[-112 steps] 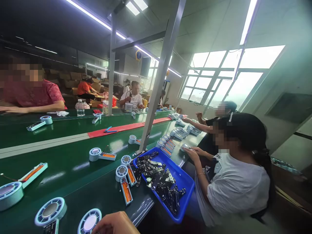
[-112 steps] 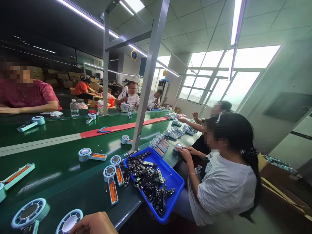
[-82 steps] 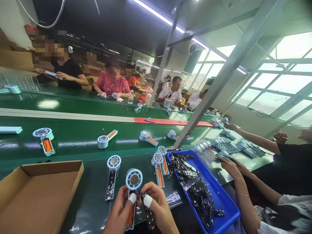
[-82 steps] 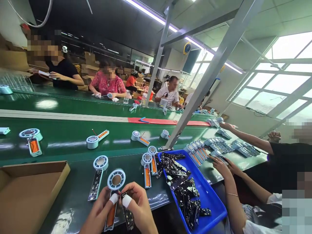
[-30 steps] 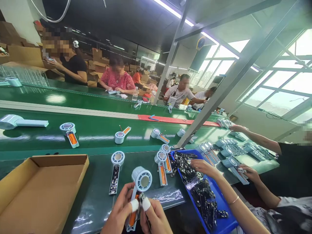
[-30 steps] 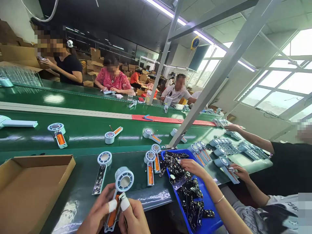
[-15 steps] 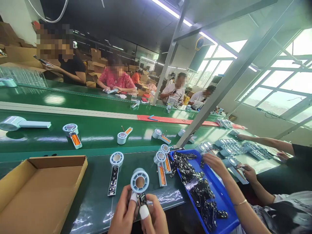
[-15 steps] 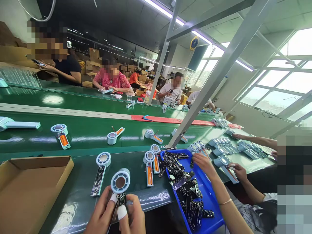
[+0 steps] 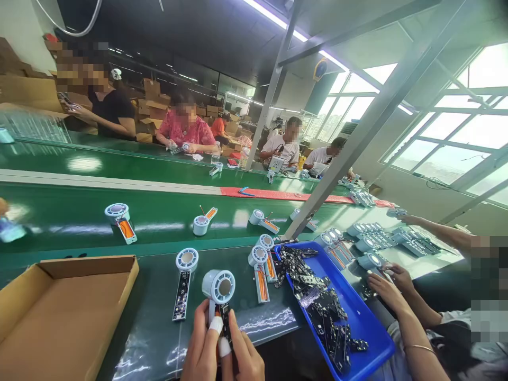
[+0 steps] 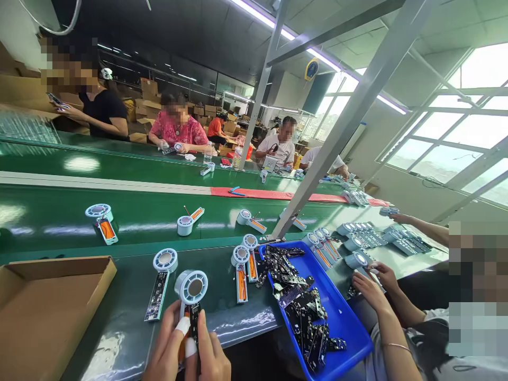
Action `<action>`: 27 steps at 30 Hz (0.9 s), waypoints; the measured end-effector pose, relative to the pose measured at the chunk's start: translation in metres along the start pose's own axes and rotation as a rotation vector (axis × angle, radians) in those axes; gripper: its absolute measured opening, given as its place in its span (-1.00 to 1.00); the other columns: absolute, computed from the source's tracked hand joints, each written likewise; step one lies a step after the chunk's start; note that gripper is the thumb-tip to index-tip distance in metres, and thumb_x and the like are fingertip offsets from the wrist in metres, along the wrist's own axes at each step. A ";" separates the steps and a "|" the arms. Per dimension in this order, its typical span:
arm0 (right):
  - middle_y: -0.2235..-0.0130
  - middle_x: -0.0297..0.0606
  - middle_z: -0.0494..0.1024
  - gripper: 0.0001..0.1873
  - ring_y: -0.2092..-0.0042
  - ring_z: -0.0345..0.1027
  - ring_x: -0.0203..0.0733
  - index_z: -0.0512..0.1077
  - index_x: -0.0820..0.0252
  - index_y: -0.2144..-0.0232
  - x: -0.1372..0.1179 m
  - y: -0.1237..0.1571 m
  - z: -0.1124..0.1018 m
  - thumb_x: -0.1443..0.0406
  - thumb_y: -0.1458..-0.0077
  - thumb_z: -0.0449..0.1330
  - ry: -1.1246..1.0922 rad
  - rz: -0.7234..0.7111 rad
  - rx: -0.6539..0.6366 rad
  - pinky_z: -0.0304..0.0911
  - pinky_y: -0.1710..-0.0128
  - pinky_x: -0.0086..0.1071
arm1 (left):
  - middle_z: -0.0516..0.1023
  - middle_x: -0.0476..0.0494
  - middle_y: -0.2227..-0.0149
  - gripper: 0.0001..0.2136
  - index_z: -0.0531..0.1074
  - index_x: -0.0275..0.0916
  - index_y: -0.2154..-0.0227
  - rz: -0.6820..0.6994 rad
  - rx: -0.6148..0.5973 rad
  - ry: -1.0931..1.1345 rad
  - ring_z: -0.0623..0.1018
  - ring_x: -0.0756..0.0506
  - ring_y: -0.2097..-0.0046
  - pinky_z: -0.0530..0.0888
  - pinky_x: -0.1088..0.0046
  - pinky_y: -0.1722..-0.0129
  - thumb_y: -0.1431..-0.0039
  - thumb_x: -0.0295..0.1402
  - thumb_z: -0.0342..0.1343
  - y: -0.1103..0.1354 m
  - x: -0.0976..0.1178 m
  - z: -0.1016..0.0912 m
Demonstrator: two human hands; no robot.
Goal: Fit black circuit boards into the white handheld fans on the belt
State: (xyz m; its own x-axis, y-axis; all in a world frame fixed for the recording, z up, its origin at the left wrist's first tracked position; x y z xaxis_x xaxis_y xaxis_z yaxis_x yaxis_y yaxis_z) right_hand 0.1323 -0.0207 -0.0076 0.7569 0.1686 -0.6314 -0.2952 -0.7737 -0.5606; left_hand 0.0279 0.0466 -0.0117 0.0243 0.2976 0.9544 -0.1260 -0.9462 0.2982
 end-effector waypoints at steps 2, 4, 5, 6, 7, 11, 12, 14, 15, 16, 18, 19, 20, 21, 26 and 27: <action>0.10 -0.06 0.61 -0.41 0.31 0.61 -0.07 0.07 0.08 -0.38 0.002 0.003 0.006 0.34 -0.34 -0.09 0.075 0.005 -0.040 0.50 0.44 -0.38 | 0.34 -0.25 -0.26 -0.56 0.27 -0.13 -0.12 0.135 0.029 -0.034 0.33 -0.28 -0.29 0.25 0.07 -0.26 -0.31 -0.06 -0.19 0.003 0.005 0.002; 0.19 -0.08 0.63 -0.36 0.40 0.59 -0.08 0.01 0.08 -0.41 0.001 0.004 0.011 0.37 -0.31 -0.10 0.171 -0.010 -0.078 0.47 0.53 -0.38 | 0.30 -0.30 -0.28 -0.56 0.27 -0.17 -0.12 0.207 0.036 -0.031 0.31 -0.28 -0.31 0.21 0.08 -0.30 -0.32 -0.05 -0.20 0.005 0.006 0.005; 0.24 -0.10 0.63 -0.32 0.45 0.57 -0.07 -0.02 0.09 -0.41 0.000 0.004 0.014 0.39 -0.27 -0.09 0.225 -0.022 -0.101 0.45 0.57 -0.37 | 0.30 -0.31 -0.28 -0.55 0.27 -0.17 -0.12 0.213 0.035 -0.026 0.30 -0.28 -0.32 0.20 0.08 -0.31 -0.33 -0.06 -0.21 0.005 0.005 0.006; 0.29 -0.12 0.63 -0.27 0.49 0.55 -0.07 -0.04 0.09 -0.42 -0.001 0.005 0.017 0.41 -0.23 -0.06 0.283 -0.035 -0.128 0.43 0.60 -0.37 | 0.32 -0.31 -0.27 -0.56 0.26 -0.17 -0.13 0.201 0.035 -0.017 0.30 -0.28 -0.32 0.19 0.09 -0.32 -0.34 -0.06 -0.20 0.004 0.003 0.006; 0.32 -0.14 0.62 -0.23 0.52 0.54 -0.07 -0.04 0.09 -0.42 -0.002 0.006 0.020 0.42 -0.18 -0.03 0.341 -0.046 -0.158 0.40 0.64 -0.36 | 0.33 -0.29 -0.27 -0.56 0.26 -0.16 -0.14 0.177 0.036 -0.006 0.30 -0.28 -0.32 0.18 0.08 -0.33 -0.34 -0.06 -0.20 0.002 0.001 0.006; 0.51 -0.27 0.58 -0.07 0.65 0.44 -0.05 0.00 0.10 -0.41 -0.002 0.011 0.025 0.45 0.02 0.11 0.528 -0.046 -0.255 0.27 0.75 -0.36 | 0.35 -0.22 -0.28 -0.57 0.25 -0.11 -0.15 0.135 0.009 0.041 0.24 -0.27 -0.36 0.07 0.04 -0.37 -0.32 -0.06 -0.15 -0.009 -0.005 0.002; 0.55 -0.29 0.56 -0.05 0.66 0.43 -0.05 -0.01 0.12 -0.41 -0.002 0.012 0.026 0.46 0.04 0.11 0.548 -0.041 -0.261 0.25 0.76 -0.37 | 0.34 -0.21 -0.29 -0.55 0.25 -0.10 -0.15 0.113 -0.025 0.063 0.21 -0.27 -0.38 0.07 0.04 -0.37 -0.30 -0.03 -0.12 -0.013 -0.009 0.002; 0.51 -0.25 0.59 -0.02 0.63 0.46 -0.03 -0.07 0.15 -0.42 -0.002 0.013 0.027 0.47 0.05 0.11 0.553 -0.029 -0.260 0.27 0.74 -0.36 | 0.37 -0.22 -0.28 -0.46 0.25 -0.10 -0.15 0.037 -0.117 0.119 0.23 -0.29 -0.37 0.16 0.07 -0.34 -0.21 0.07 0.00 -0.020 -0.020 0.006; 0.44 -0.20 0.62 0.01 0.58 0.49 -0.01 -0.14 0.16 -0.43 -0.002 0.012 0.027 0.47 0.05 0.11 0.539 -0.022 -0.256 0.30 0.71 -0.34 | 0.41 -0.23 -0.25 -0.40 0.24 -0.10 -0.15 -0.014 -0.157 0.155 0.28 -0.31 -0.34 0.24 0.09 -0.31 -0.15 0.11 0.07 -0.023 -0.027 0.008; 0.34 -0.14 0.64 0.05 0.53 0.52 0.02 -0.22 0.17 -0.44 -0.003 0.010 0.028 0.46 0.05 0.11 0.515 -0.013 -0.254 0.35 0.68 -0.32 | 0.48 -0.24 -0.19 -0.34 0.23 -0.10 -0.16 -0.066 -0.190 0.196 0.37 -0.31 -0.29 0.32 0.11 -0.26 -0.09 0.14 0.12 -0.025 -0.033 0.010; 0.16 -0.04 0.64 0.09 0.40 0.58 0.07 -0.39 0.16 -0.44 -0.002 0.006 0.029 0.46 0.01 0.11 0.437 0.013 -0.250 0.45 0.58 -0.27 | 0.60 -0.23 -0.04 -0.26 0.21 -0.12 -0.18 -0.133 -0.236 0.293 0.52 -0.30 -0.15 0.46 0.18 -0.13 -0.01 0.16 0.20 -0.026 -0.038 0.015; 0.07 0.00 0.61 0.10 0.32 0.59 0.09 -0.46 0.15 -0.43 -0.001 0.003 0.029 0.45 -0.02 0.10 0.384 0.031 -0.254 0.49 0.52 -0.25 | 0.64 -0.21 0.02 -0.25 0.20 -0.13 -0.18 -0.150 -0.247 0.343 0.57 -0.29 -0.10 0.50 0.22 -0.08 0.00 0.15 0.22 -0.026 -0.038 0.017; -0.03 0.03 0.56 0.10 0.23 0.60 0.13 -0.49 0.13 -0.42 0.001 0.001 0.028 0.44 -0.04 0.11 0.321 0.050 -0.267 0.52 0.45 -0.23 | 0.67 -0.19 0.07 -0.25 0.22 -0.13 -0.17 -0.157 -0.251 0.386 0.59 -0.27 -0.07 0.52 0.25 -0.04 0.00 0.14 0.24 -0.025 -0.036 0.019; -0.12 0.05 0.50 0.09 0.11 0.57 0.17 -0.49 0.12 -0.42 0.003 -0.002 0.027 0.43 -0.06 0.12 0.248 0.072 -0.290 0.54 0.37 -0.21 | 0.68 -0.18 0.10 -0.27 0.25 -0.13 -0.16 -0.160 -0.242 0.421 0.60 -0.27 -0.06 0.53 0.27 -0.02 0.01 0.12 0.26 -0.025 -0.034 0.020; -0.36 -0.09 0.19 0.05 -0.30 0.18 0.19 -0.24 -0.02 -0.44 0.012 -0.011 0.018 0.34 -0.05 0.25 -0.252 0.186 -0.498 0.35 -0.11 -0.08 | 0.69 -0.14 0.15 -0.34 0.35 -0.08 -0.11 -0.252 -0.199 0.527 0.63 -0.28 0.02 0.56 0.27 0.10 0.06 0.00 0.36 -0.025 -0.032 0.022; -0.33 -0.09 0.24 0.03 -0.29 0.21 0.15 -0.21 -0.02 -0.43 0.013 -0.012 0.016 0.31 -0.07 0.26 -0.364 0.218 -0.520 0.30 -0.14 -0.08 | 0.69 -0.14 0.15 -0.33 0.36 -0.08 -0.10 -0.272 -0.205 0.544 0.64 -0.28 0.04 0.57 0.27 0.13 0.08 -0.02 0.38 -0.024 -0.032 0.023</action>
Point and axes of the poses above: each hand's wrist, its own y-axis away from the middle knuckle, its own z-axis out of the palm, x = y × z, the point moved 9 cm from there along -y, towards the middle knuckle
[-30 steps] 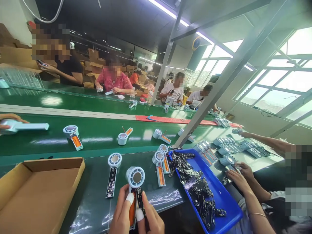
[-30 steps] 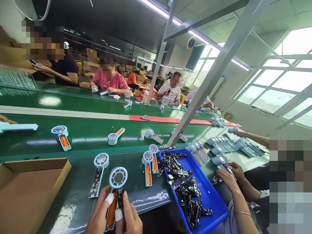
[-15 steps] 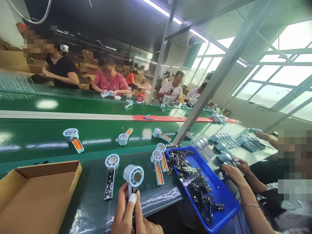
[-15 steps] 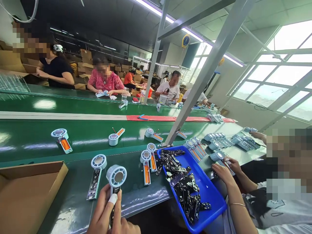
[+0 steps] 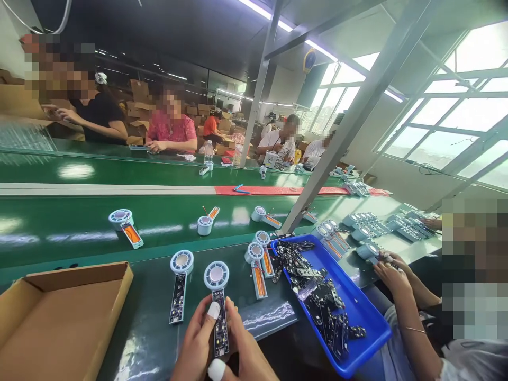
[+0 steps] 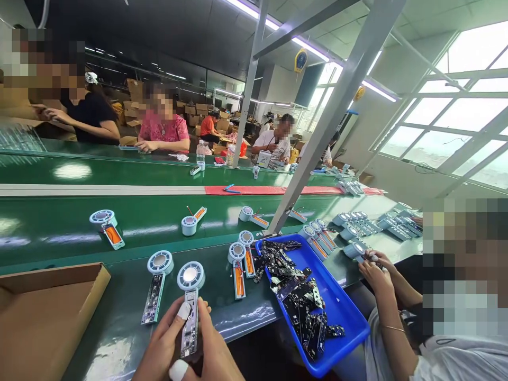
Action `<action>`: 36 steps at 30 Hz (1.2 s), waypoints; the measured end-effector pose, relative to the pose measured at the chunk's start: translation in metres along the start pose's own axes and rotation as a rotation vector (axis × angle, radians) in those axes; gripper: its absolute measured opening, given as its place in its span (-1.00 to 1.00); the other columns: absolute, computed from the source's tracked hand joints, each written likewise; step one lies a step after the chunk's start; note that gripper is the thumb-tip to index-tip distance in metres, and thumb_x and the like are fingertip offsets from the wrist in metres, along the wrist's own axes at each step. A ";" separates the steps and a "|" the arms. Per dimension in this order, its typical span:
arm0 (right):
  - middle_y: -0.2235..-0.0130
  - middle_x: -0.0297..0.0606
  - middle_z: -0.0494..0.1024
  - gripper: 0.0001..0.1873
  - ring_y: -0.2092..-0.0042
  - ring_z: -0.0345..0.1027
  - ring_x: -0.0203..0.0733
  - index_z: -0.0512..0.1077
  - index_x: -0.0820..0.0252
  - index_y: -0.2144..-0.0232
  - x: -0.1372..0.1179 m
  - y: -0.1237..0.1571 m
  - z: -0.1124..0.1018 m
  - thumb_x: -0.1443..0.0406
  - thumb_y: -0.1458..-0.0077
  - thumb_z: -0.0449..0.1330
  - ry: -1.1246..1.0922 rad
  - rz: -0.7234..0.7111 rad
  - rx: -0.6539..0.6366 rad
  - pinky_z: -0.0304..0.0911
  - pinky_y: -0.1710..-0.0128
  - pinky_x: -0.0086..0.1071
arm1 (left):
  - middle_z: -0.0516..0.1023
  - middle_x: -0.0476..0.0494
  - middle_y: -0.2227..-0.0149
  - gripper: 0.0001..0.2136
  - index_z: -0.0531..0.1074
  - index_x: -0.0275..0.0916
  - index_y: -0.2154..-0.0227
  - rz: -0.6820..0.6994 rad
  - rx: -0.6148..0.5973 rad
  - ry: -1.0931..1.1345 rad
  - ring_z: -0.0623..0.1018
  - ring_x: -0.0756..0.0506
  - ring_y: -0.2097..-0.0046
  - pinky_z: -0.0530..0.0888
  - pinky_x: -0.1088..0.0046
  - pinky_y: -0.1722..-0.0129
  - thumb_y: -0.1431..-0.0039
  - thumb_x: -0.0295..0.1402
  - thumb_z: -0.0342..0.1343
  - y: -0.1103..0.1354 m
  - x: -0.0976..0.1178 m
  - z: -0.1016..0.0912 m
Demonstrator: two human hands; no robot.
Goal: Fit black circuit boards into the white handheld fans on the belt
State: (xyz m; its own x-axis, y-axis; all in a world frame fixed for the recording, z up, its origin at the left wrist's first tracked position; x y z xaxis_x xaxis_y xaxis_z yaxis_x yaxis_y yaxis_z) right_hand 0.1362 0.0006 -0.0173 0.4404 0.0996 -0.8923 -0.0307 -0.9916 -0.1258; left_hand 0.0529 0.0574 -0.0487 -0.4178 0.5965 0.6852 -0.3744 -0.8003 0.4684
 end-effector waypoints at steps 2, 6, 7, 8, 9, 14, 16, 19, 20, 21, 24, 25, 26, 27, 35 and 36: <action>-0.19 -0.06 0.41 -0.02 -0.18 0.34 0.09 -0.14 0.01 -0.43 0.000 -0.002 -0.003 0.22 -0.11 0.29 -0.213 0.023 -0.014 0.29 -0.13 -0.09 | 0.68 -0.14 0.13 -0.32 0.38 -0.10 -0.09 0.001 0.003 0.009 0.65 -0.29 0.08 0.57 0.28 0.18 0.11 -0.02 0.39 0.001 0.002 0.000; 0.04 -0.09 0.53 -0.09 0.02 0.46 0.01 0.04 0.11 -0.38 0.001 -0.007 0.003 0.05 -0.11 0.32 -0.550 0.057 0.064 0.31 -0.03 -0.14 | 0.64 -0.14 0.07 -0.32 0.40 -0.12 -0.07 0.086 0.054 -0.120 0.62 -0.26 0.05 0.55 0.34 0.14 0.11 0.04 0.37 0.003 0.008 -0.005; 0.07 -0.10 0.53 -0.10 0.05 0.46 0.00 0.07 0.12 -0.36 0.002 -0.008 0.006 0.01 -0.10 0.31 -0.627 0.061 0.085 0.32 -0.01 -0.15 | 0.63 -0.14 0.07 -0.32 0.40 -0.13 -0.07 0.111 0.063 -0.160 0.61 -0.25 0.04 0.55 0.36 0.13 0.10 0.06 0.36 0.003 0.010 -0.006; 0.11 -0.11 0.54 -0.10 0.09 0.47 -0.02 0.08 0.12 -0.35 0.004 -0.008 0.010 -0.01 -0.09 0.31 -0.699 0.067 0.106 0.32 0.02 -0.17 | 0.63 -0.13 0.09 -0.33 0.39 -0.13 -0.07 0.135 0.065 -0.195 0.61 -0.23 0.05 0.54 0.39 0.15 0.09 0.07 0.34 0.003 0.011 -0.006; 0.14 -0.13 0.54 -0.09 0.14 0.47 -0.05 0.09 0.12 -0.35 0.008 -0.008 0.014 -0.03 -0.09 0.31 -0.760 0.080 0.126 0.34 0.07 -0.19 | 0.63 -0.11 0.14 -0.33 0.38 -0.13 -0.08 0.150 0.059 -0.224 0.62 -0.19 0.12 0.54 0.43 0.21 0.07 0.08 0.32 0.003 0.011 -0.006; 0.32 -0.28 0.47 -0.02 0.46 0.29 -0.29 0.08 0.11 -0.35 0.033 -0.006 0.027 -0.10 -0.02 0.33 -0.827 0.141 0.182 0.23 0.48 -0.42 | 0.62 -0.04 0.32 -0.37 0.31 -0.15 -0.12 0.146 0.033 -0.439 0.50 -0.07 0.54 0.41 0.44 0.57 -0.09 0.12 0.14 -0.005 0.012 -0.001; 0.36 -0.32 0.44 -0.02 0.53 0.19 -0.35 0.06 0.12 -0.36 0.041 -0.008 0.024 -0.11 -0.05 0.29 -0.778 0.152 0.193 0.20 0.53 -0.45 | 0.66 -0.14 0.24 -0.45 0.37 -0.20 -0.06 0.211 0.018 -0.625 0.60 -0.16 0.37 0.51 0.36 0.39 -0.12 0.06 0.09 -0.006 0.023 0.000; 0.45 -0.37 0.40 -0.15 0.56 0.17 -0.33 0.04 0.15 -0.38 0.039 -0.013 0.007 -0.06 -0.19 0.15 -0.546 0.132 0.210 0.22 0.54 -0.44 | 0.68 -0.16 0.22 -0.62 0.45 -0.14 0.00 0.408 -0.005 -1.027 0.64 -0.23 0.20 0.51 0.27 0.20 -0.20 -0.12 -0.01 -0.001 0.047 -0.003; 0.44 -0.35 0.43 -0.23 0.52 0.24 -0.28 0.07 0.14 -0.37 0.033 -0.016 -0.002 -0.02 -0.24 0.11 -0.405 0.104 0.213 0.26 0.50 -0.42 | 0.67 -0.17 0.20 -0.64 0.47 -0.12 0.01 0.533 0.048 -1.155 0.64 -0.25 0.18 0.51 0.25 0.19 -0.22 -0.16 -0.04 0.003 0.059 -0.007; 0.40 -0.30 0.47 -0.31 0.45 0.33 -0.23 0.10 0.11 -0.36 0.025 -0.017 -0.011 0.05 -0.28 0.07 -0.238 0.073 0.214 0.31 0.42 -0.39 | 0.66 -0.20 0.16 -0.65 0.48 -0.13 0.03 0.676 0.132 -1.268 0.64 -0.27 0.15 0.51 0.21 0.18 -0.23 -0.18 -0.07 0.009 0.072 -0.012; 0.23 -0.20 0.56 -0.41 0.20 0.45 -0.07 0.16 0.05 -0.34 0.004 -0.022 -0.028 0.26 -0.28 0.02 0.282 0.005 0.179 0.38 0.16 -0.26 | 0.57 -0.40 0.02 -0.60 0.46 -0.31 -0.02 1.065 0.423 -1.493 0.57 -0.38 0.00 0.50 0.07 0.10 -0.29 -0.20 -0.10 0.026 0.097 -0.030; 0.24 -0.19 0.57 -0.38 0.19 0.45 -0.04 0.15 0.07 -0.34 0.001 -0.022 -0.031 0.30 -0.25 0.03 0.418 -0.006 0.163 0.37 0.13 -0.21 | 0.57 -0.43 0.01 -0.58 0.43 -0.35 -0.06 1.137 0.448 -1.554 0.57 -0.39 -0.01 0.50 0.06 0.09 -0.32 -0.21 -0.12 0.026 0.096 -0.034; 0.28 -0.20 0.57 -0.36 0.21 0.45 -0.02 0.15 0.10 -0.35 -0.002 -0.023 -0.032 0.32 -0.22 0.04 0.525 -0.023 0.154 0.38 0.12 -0.17 | 0.58 -0.43 0.01 -0.59 0.40 -0.37 -0.09 1.184 0.448 -1.607 0.57 -0.38 -0.01 0.51 0.05 0.09 -0.35 -0.24 -0.13 0.024 0.093 -0.038; 0.32 -0.21 0.55 -0.34 0.23 0.44 -0.01 0.15 0.13 -0.34 -0.005 -0.023 -0.032 0.33 -0.20 0.06 0.603 -0.047 0.154 0.38 0.12 -0.14 | 0.59 -0.41 0.01 -0.60 0.37 -0.36 -0.11 1.217 0.427 -1.650 0.59 -0.36 -0.01 0.51 0.07 0.09 -0.36 -0.27 -0.13 0.021 0.089 -0.041; 0.18 -0.17 0.53 -0.38 0.20 0.43 -0.02 0.21 0.11 -0.27 -0.007 -0.022 -0.023 0.38 -0.16 0.06 0.694 -0.255 0.220 0.38 0.19 -0.19 | 0.62 -0.28 -0.02 -0.60 0.24 -0.20 -0.19 1.313 0.330 -1.694 0.62 -0.27 -0.01 0.52 0.21 0.06 -0.32 -0.33 -0.03 0.027 0.060 -0.062; 0.19 -0.17 0.52 -0.38 0.22 0.42 -0.02 0.22 0.11 -0.26 -0.006 -0.023 -0.022 0.38 -0.13 0.07 0.700 -0.259 0.225 0.38 0.21 -0.19 | 0.62 -0.26 -0.03 -0.60 0.23 -0.15 -0.20 1.301 0.313 -1.688 0.62 -0.27 -0.02 0.52 0.20 0.05 -0.32 -0.33 -0.03 0.026 0.057 -0.066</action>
State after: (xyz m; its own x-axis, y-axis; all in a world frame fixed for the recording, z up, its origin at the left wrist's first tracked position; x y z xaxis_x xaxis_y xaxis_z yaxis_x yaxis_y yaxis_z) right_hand 0.1541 0.0206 0.0005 0.9199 0.1764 -0.3503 0.0025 -0.8958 -0.4445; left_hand -0.0354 0.0740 -0.0345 0.7480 -0.6191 0.2392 -0.3733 -0.6904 -0.6197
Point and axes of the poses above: each hand's wrist, its own y-axis away from the middle knuckle, its own z-axis out of the palm, x = y × z, the point moved 9 cm from there along -y, towards the middle knuckle
